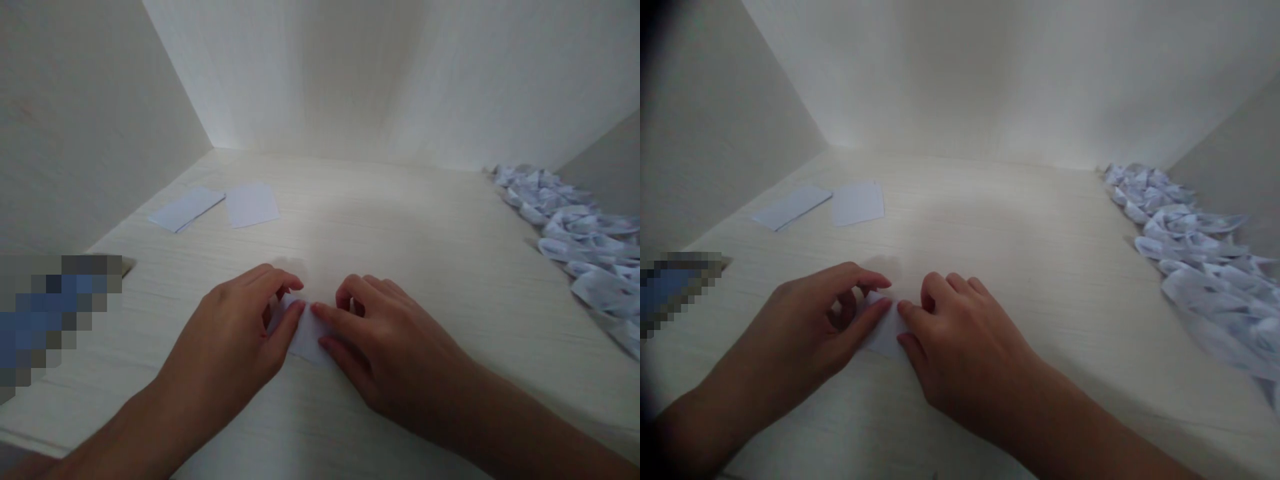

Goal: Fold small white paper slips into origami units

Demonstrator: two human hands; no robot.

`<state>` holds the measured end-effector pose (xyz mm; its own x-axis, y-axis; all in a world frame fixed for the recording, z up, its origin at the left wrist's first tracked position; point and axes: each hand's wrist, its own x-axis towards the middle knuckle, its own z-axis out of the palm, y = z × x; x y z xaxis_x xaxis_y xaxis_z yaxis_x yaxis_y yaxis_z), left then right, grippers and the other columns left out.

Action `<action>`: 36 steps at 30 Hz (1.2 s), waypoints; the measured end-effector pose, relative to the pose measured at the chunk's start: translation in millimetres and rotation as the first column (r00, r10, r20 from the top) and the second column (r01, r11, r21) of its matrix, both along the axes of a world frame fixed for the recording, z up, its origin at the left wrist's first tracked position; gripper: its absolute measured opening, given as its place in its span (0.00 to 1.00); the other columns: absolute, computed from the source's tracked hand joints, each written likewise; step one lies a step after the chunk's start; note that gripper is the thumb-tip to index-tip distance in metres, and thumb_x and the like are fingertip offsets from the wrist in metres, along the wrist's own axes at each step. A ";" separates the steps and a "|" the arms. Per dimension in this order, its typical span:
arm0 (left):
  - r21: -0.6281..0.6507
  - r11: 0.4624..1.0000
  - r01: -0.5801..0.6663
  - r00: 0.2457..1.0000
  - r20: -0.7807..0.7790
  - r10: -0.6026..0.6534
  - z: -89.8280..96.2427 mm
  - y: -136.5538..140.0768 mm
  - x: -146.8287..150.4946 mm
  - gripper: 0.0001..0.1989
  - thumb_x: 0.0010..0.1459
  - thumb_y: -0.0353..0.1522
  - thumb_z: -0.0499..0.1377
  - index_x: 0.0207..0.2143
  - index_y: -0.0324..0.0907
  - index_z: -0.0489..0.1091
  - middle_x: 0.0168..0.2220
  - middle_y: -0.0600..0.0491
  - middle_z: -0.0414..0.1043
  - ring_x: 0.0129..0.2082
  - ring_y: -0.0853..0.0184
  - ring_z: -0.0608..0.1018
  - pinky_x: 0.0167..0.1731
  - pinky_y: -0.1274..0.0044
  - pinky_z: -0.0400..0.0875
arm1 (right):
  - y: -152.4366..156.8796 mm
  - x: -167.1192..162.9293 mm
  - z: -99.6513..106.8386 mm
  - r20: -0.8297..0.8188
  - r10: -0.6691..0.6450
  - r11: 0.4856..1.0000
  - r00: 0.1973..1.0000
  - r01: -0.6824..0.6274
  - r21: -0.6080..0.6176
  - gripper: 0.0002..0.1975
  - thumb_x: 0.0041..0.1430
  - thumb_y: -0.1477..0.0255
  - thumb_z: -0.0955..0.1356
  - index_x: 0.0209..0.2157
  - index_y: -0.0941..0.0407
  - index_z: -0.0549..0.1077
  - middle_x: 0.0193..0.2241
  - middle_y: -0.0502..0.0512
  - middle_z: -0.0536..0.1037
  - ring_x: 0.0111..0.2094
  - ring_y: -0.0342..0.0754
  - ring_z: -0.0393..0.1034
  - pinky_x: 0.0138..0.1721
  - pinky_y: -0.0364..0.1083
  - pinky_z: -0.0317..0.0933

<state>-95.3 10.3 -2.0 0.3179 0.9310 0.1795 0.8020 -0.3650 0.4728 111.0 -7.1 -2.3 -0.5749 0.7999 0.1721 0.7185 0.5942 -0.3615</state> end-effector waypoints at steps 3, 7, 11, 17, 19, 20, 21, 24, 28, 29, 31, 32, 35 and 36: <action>0.047 0.999 -0.006 0.999 0.034 0.004 -0.4 -2.2 -1.8 0.08 0.62 0.36 0.61 0.43 0.46 0.76 0.31 0.55 0.78 0.23 0.67 0.77 0.25 0.75 0.71 | -0.1 -0.1 0.1 0.001 -0.003 1.000 1.000 0.003 0.004 0.10 0.66 0.71 0.68 0.46 0.55 0.80 0.37 0.59 0.75 0.33 0.50 0.64 0.36 0.51 0.60; 0.094 0.996 0.013 0.997 0.069 -0.020 1.6 -7.5 -5.7 0.05 0.60 0.36 0.63 0.39 0.48 0.76 0.29 0.57 0.79 0.20 0.68 0.76 0.21 0.77 0.72 | -0.1 0.1 -0.4 -0.021 -0.004 1.000 1.000 0.004 0.005 0.10 0.67 0.71 0.67 0.45 0.55 0.80 0.36 0.59 0.76 0.33 0.50 0.65 0.36 0.52 0.61; 0.169 0.972 0.165 0.982 0.060 -0.177 -1.3 -12.6 -15.2 0.06 0.64 0.32 0.60 0.37 0.51 0.77 0.36 0.57 0.82 0.30 0.65 0.83 0.29 0.76 0.79 | 0.1 -0.2 -3.5 -0.051 -0.014 1.000 0.999 0.015 0.010 0.08 0.66 0.70 0.69 0.44 0.54 0.80 0.35 0.57 0.75 0.33 0.50 0.65 0.35 0.51 0.61; 0.110 0.930 0.351 0.934 0.024 -0.356 -10.4 -16.8 -39.9 0.21 0.65 0.31 0.58 0.57 0.61 0.72 0.51 0.57 0.80 0.45 0.62 0.84 0.42 0.73 0.84 | -0.6 -0.7 -7.2 -0.094 -0.021 1.000 0.995 0.023 0.021 0.07 0.67 0.70 0.68 0.40 0.54 0.79 0.33 0.57 0.74 0.31 0.49 0.65 0.33 0.50 0.61; 0.074 0.932 0.355 0.935 -0.002 -0.356 -11.9 -18.1 -45.9 0.22 0.67 0.33 0.56 0.60 0.62 0.71 0.52 0.57 0.79 0.46 0.61 0.84 0.43 0.74 0.84 | -0.7 -1.2 -7.3 -0.097 -0.021 1.000 0.995 0.023 0.019 0.06 0.67 0.70 0.69 0.40 0.55 0.79 0.33 0.57 0.74 0.31 0.49 0.65 0.33 0.49 0.61; 0.060 0.935 0.349 0.937 -0.006 -0.350 -12.4 -18.7 -47.5 0.22 0.67 0.33 0.55 0.60 0.62 0.71 0.52 0.57 0.79 0.46 0.61 0.84 0.43 0.74 0.84 | -0.6 -1.5 -7.3 -0.095 -0.024 1.000 0.995 0.026 0.015 0.06 0.66 0.70 0.69 0.40 0.55 0.79 0.33 0.57 0.74 0.31 0.49 0.65 0.33 0.49 0.61; 0.050 0.934 0.354 0.935 -0.008 -0.354 -12.9 -19.1 -48.1 0.22 0.68 0.33 0.55 0.60 0.62 0.71 0.53 0.56 0.79 0.46 0.61 0.84 0.43 0.74 0.84 | -0.5 -1.9 -7.2 -0.094 -0.026 1.000 0.995 0.027 0.010 0.06 0.66 0.70 0.69 0.40 0.55 0.78 0.33 0.57 0.74 0.31 0.49 0.65 0.33 0.49 0.61; 0.083 0.930 0.359 0.932 0.022 -0.362 -13.9 -19.3 -44.6 0.22 0.67 0.31 0.55 0.59 0.61 0.72 0.51 0.55 0.80 0.45 0.60 0.84 0.42 0.74 0.84 | -0.5 -2.8 -7.5 -0.095 -0.034 0.999 0.995 0.033 -0.014 0.06 0.67 0.72 0.68 0.42 0.54 0.78 0.34 0.56 0.74 0.31 0.48 0.65 0.33 0.49 0.61; 0.119 0.935 0.333 0.941 0.020 -0.338 -12.7 -17.4 -37.4 0.22 0.67 0.29 0.55 0.57 0.61 0.74 0.51 0.55 0.80 0.42 0.62 0.84 0.39 0.76 0.83 | -0.9 -2.9 -10.2 -0.106 -0.032 0.999 0.994 0.030 -0.021 0.06 0.66 0.74 0.68 0.42 0.53 0.77 0.33 0.56 0.74 0.30 0.48 0.64 0.34 0.49 0.60; 0.108 0.933 0.343 0.939 0.002 -0.345 -12.1 -16.8 -36.8 0.22 0.67 0.29 0.55 0.57 0.61 0.74 0.51 0.55 0.80 0.42 0.62 0.84 0.39 0.76 0.83 | -0.9 -2.8 -11.2 -0.105 -0.027 1.000 0.994 0.026 -0.012 0.06 0.66 0.74 0.67 0.42 0.53 0.77 0.33 0.56 0.74 0.30 0.48 0.64 0.34 0.49 0.60; 0.094 0.926 0.366 0.930 -0.014 -0.367 -11.0 -16.0 -37.5 0.23 0.66 0.28 0.55 0.58 0.61 0.73 0.52 0.54 0.80 0.44 0.62 0.83 0.41 0.75 0.83 | -1.1 -2.4 -13.3 -0.098 -0.015 1.000 0.995 0.017 0.021 0.07 0.67 0.74 0.66 0.42 0.54 0.78 0.33 0.56 0.74 0.30 0.48 0.64 0.34 0.49 0.60; 0.093 0.925 0.369 0.929 -0.013 -0.370 -10.8 -15.8 -38.3 0.23 0.66 0.28 0.56 0.59 0.61 0.72 0.51 0.55 0.80 0.44 0.62 0.83 0.42 0.74 0.83 | -1.1 -2.3 -14.3 -0.094 -0.009 0.999 0.996 0.013 0.041 0.08 0.67 0.74 0.66 0.42 0.54 0.78 0.33 0.56 0.74 0.30 0.48 0.64 0.34 0.49 0.59; 0.081 0.920 0.383 0.923 -0.005 -0.384 -11.0 -15.8 -40.3 0.25 0.66 0.28 0.56 0.61 0.60 0.70 0.52 0.55 0.80 0.46 0.61 0.83 0.46 0.72 0.83 | -1.3 -1.9 -16.9 -0.084 -0.005 0.997 0.996 0.012 0.079 0.09 0.68 0.74 0.65 0.43 0.55 0.78 0.32 0.56 0.73 0.29 0.48 0.62 0.34 0.49 0.58; 0.075 0.920 0.385 0.922 0.001 -0.387 -11.0 -15.9 -40.3 0.25 0.66 0.28 0.56 0.61 0.60 0.70 0.52 0.55 0.80 0.47 0.61 0.83 0.47 0.71 0.83 | -1.4 -1.8 -17.5 -0.079 -0.004 0.997 0.997 0.011 0.082 0.09 0.68 0.74 0.64 0.43 0.55 0.78 0.32 0.56 0.73 0.29 0.48 0.62 0.34 0.49 0.57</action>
<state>-135.7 -5.6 -13.0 0.6467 0.7209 0.2491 0.5848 -0.6783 0.4448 109.2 -8.5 -19.8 -0.5508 0.7855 0.2821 0.6943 0.6188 -0.3675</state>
